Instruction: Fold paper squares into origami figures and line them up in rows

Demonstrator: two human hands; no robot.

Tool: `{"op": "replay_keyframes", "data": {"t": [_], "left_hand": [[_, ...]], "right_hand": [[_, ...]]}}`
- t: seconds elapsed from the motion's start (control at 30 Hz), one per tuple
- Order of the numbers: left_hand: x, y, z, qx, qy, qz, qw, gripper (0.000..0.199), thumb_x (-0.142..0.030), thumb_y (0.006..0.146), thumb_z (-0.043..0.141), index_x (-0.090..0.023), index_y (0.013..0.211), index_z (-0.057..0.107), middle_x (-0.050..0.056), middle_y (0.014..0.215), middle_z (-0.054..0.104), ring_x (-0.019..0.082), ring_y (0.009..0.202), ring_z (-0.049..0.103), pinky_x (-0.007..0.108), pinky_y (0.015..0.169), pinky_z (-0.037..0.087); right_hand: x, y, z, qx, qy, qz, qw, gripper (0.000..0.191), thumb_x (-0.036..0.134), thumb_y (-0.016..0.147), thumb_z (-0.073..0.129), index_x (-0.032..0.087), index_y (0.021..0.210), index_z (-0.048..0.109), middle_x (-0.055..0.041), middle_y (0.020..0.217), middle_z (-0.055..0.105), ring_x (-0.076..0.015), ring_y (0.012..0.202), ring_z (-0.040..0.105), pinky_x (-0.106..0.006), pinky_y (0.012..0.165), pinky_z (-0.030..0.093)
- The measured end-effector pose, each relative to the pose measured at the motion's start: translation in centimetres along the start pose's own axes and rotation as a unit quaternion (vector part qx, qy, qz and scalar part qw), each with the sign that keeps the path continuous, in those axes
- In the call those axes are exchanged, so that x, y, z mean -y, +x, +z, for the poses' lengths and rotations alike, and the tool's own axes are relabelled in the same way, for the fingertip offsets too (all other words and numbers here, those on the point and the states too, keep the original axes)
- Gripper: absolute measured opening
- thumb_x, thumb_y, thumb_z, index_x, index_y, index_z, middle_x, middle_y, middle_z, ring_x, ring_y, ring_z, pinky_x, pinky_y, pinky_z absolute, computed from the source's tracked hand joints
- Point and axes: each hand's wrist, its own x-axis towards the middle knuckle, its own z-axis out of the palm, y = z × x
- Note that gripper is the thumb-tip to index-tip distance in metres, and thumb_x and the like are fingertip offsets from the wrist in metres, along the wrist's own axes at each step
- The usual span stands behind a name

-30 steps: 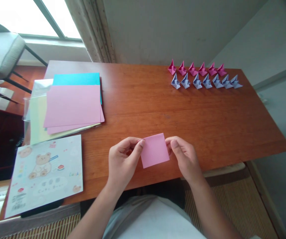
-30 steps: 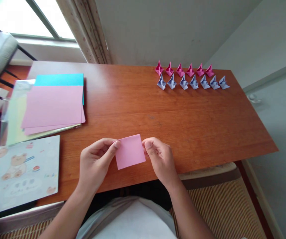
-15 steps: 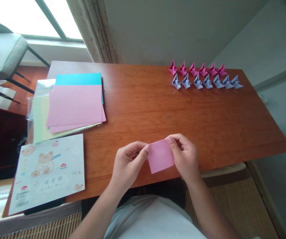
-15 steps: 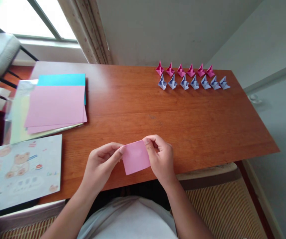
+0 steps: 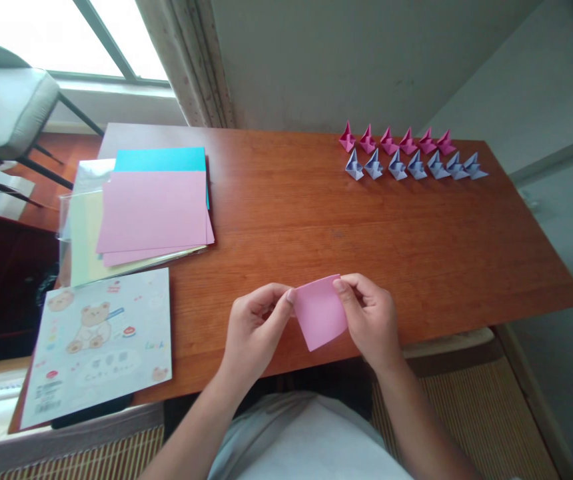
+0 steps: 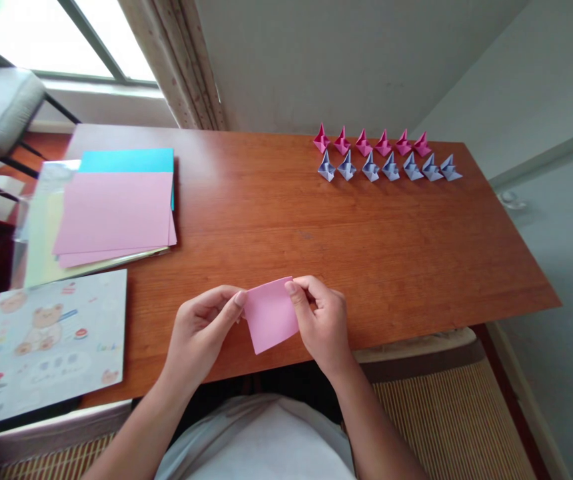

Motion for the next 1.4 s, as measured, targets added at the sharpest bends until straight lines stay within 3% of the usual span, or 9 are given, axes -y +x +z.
{"op": "replay_keyframes", "data": {"t": [0.3, 0.63, 1.4], "left_hand": [[0.1, 0.1, -0.5, -0.053, -0.039, -0.002, 0.998, 0.022, -0.034, 0.089, 0.071, -0.017, 0.076, 0.074, 0.001, 0.068, 0.069, 0.012, 0.063, 0.062, 0.020, 0.059, 0.049], [0.5, 0.3, -1.1, -0.016, -0.069, 0.000, 0.998, 0.029, -0.040, 0.096, 0.061, -0.017, 0.085, 0.076, 0.003, 0.072, 0.069, 0.014, 0.067, 0.062, 0.022, 0.062, 0.049], [0.4, 0.7, -2.1, 0.083, -0.170, -0.076, 0.979, 0.014, -0.032, 0.089, 0.074, -0.020, 0.084, 0.076, -0.001, 0.074, 0.070, 0.007, 0.066, 0.057, 0.016, 0.062, 0.043]], "right_hand": [[-0.3, -0.1, -0.3, 0.030, 0.008, -0.017, 0.999, 0.030, 0.041, 0.097, 0.058, 0.020, 0.077, 0.065, 0.0031, 0.061, 0.056, -0.0113, 0.055, 0.051, -0.024, 0.053, 0.036], [-0.3, 0.0, -0.6, 0.015, 0.006, -0.014, 1.000, 0.030, 0.042, 0.096, 0.060, 0.020, 0.076, 0.067, 0.0027, 0.060, 0.058, -0.0116, 0.053, 0.052, -0.024, 0.050, 0.038], [-0.6, 0.1, -1.0, 0.071, 0.112, 0.039, 0.990, 0.031, 0.043, 0.094, 0.065, 0.020, 0.073, 0.067, 0.0033, 0.062, 0.056, -0.0094, 0.055, 0.048, -0.020, 0.050, 0.036]]}}
